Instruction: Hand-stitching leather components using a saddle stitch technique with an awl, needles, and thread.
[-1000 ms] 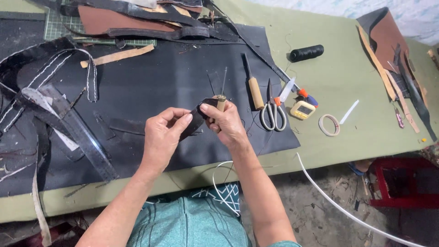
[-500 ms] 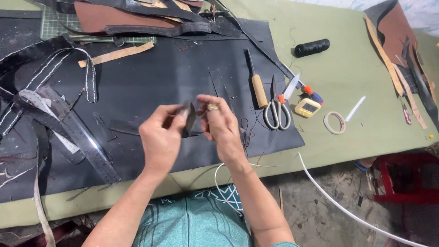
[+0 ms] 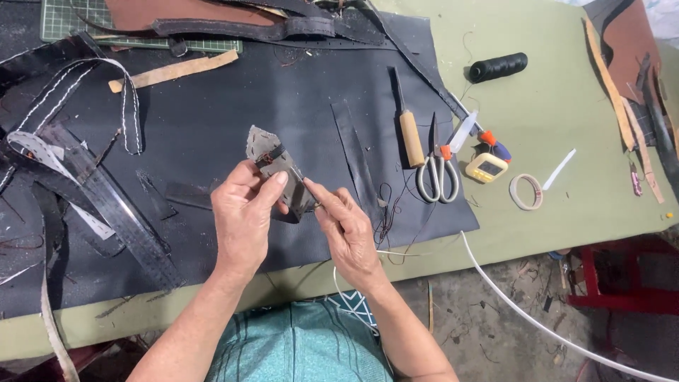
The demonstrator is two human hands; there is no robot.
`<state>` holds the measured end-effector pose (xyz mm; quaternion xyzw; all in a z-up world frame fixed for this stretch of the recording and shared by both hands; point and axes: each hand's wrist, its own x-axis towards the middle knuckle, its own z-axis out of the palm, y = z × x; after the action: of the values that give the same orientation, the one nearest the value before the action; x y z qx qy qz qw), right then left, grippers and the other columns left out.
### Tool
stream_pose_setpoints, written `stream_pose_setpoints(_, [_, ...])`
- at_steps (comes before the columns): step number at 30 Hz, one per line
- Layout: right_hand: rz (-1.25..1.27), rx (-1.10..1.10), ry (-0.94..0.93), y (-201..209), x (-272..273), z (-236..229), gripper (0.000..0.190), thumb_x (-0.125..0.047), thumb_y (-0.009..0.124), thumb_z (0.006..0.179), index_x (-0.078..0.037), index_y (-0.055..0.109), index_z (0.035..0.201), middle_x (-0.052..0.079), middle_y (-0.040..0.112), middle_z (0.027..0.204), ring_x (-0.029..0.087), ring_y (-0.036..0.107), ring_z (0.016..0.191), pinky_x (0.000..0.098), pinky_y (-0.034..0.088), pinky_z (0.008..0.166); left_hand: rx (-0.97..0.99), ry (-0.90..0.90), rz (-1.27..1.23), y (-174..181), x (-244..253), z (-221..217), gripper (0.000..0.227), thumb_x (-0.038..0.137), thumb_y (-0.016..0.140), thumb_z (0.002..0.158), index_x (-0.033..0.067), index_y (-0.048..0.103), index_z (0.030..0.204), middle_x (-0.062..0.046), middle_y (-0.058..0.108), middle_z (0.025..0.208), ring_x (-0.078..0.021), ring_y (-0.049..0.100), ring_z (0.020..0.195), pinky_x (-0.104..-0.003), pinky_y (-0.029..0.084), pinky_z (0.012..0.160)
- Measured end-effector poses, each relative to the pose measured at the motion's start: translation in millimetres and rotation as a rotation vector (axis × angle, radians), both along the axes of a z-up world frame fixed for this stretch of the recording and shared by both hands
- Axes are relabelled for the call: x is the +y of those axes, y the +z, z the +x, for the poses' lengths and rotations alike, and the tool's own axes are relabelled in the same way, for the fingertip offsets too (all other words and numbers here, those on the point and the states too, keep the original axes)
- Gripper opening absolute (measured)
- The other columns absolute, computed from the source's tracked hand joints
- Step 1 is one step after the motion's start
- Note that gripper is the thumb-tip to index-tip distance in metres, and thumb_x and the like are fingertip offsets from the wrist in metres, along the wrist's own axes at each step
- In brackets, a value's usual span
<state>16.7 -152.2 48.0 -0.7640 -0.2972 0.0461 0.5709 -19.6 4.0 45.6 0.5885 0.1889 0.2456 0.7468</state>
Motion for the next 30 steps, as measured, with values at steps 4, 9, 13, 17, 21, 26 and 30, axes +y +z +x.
stream_pose_setpoints(4, [0.014, 0.010, 0.003, 3.1, 1.6, -0.2, 0.039, -0.008, 0.054, 0.103, -0.011, 0.064, 0.140, 0.008, 0.055, 0.080, 0.012, 0.050, 0.069, 0.0323, 0.049, 0.066, 0.014, -0.004, 0.006, -17.7, 1.0, 1.0, 0.013, 0.002, 0.072, 0.094, -0.0012, 0.075, 0.106, -0.016, 0.075, 0.086, -0.0142, 0.065, 0.067, -0.027, 0.060, 0.056])
stream_pose_setpoints(9, [0.005, -0.001, -0.003, 3.4, -1.7, -0.3, 0.039, -0.010, 0.055, 0.103, -0.015, 0.065, 0.140, 0.007, 0.055, 0.080, 0.013, 0.048, 0.072, 0.0321, 0.048, 0.070, 0.001, 0.006, 0.038, -18.5, -2.0, 0.7, 0.016, 0.002, 0.073, 0.093, -0.0030, 0.075, 0.109, -0.017, 0.075, 0.087, -0.0149, 0.067, 0.066, -0.026, 0.061, 0.054])
stream_pose_setpoints(13, [-0.001, -0.001, 0.002, 4.7, -4.1, -1.1, 0.039, -0.011, 0.054, 0.103, -0.016, 0.065, 0.140, 0.007, 0.055, 0.082, 0.013, 0.048, 0.073, 0.0322, 0.047, 0.070, -0.024, 0.019, 0.019, -13.4, -5.5, 0.6, 0.016, 0.003, 0.074, 0.093, -0.0023, 0.075, 0.109, -0.016, 0.075, 0.087, -0.0128, 0.066, 0.067, -0.024, 0.060, 0.053])
stream_pose_setpoints(17, [0.013, 0.009, 0.004, 4.8, -5.2, -2.0, 0.039, -0.010, 0.053, 0.104, -0.015, 0.065, 0.141, 0.008, 0.054, 0.081, 0.014, 0.048, 0.073, 0.0332, 0.047, 0.072, -0.044, 0.036, 0.041, -12.9, -8.1, 1.3, 0.015, 0.001, 0.075, 0.092, -0.0040, 0.075, 0.106, -0.016, 0.074, 0.084, -0.0119, 0.065, 0.065, -0.023, 0.059, 0.050])
stream_pose_setpoints(21, [0.015, 0.020, -0.002, 4.6, -6.3, -3.2, 0.039, -0.010, 0.053, 0.104, -0.015, 0.065, 0.141, 0.008, 0.055, 0.082, 0.013, 0.049, 0.074, 0.0333, 0.047, 0.073, -0.052, 0.047, 0.058, -17.5, -9.6, 2.4, 0.015, 0.002, 0.076, 0.092, -0.0042, 0.075, 0.106, -0.016, 0.074, 0.083, -0.0110, 0.064, 0.064, -0.023, 0.059, 0.050])
stream_pose_setpoints(26, [0.000, 0.018, -0.005, 0.5, -8.7, -2.1, 0.039, -0.011, 0.053, 0.104, -0.016, 0.065, 0.141, 0.007, 0.056, 0.082, 0.013, 0.050, 0.073, 0.0325, 0.048, 0.073, -0.045, 0.061, 0.118, -19.2, -10.4, 2.3, 0.012, 0.001, 0.076, 0.092, -0.0032, 0.076, 0.104, -0.016, 0.074, 0.080, -0.0109, 0.063, 0.059, -0.022, 0.056, 0.048])
stream_pose_setpoints(30, [-0.058, -0.034, -0.025, 2.8, -10.2, -3.0, 0.040, -0.009, 0.053, 0.103, -0.017, 0.065, 0.140, 0.008, 0.058, 0.082, 0.015, 0.052, 0.070, 0.0334, 0.050, 0.070, -0.016, 0.069, 0.256, -26.5, -9.0, 2.8, 0.009, 0.000, 0.075, 0.094, -0.0031, 0.076, 0.103, -0.016, 0.073, 0.079, -0.0118, 0.062, 0.055, -0.022, 0.054, 0.047])
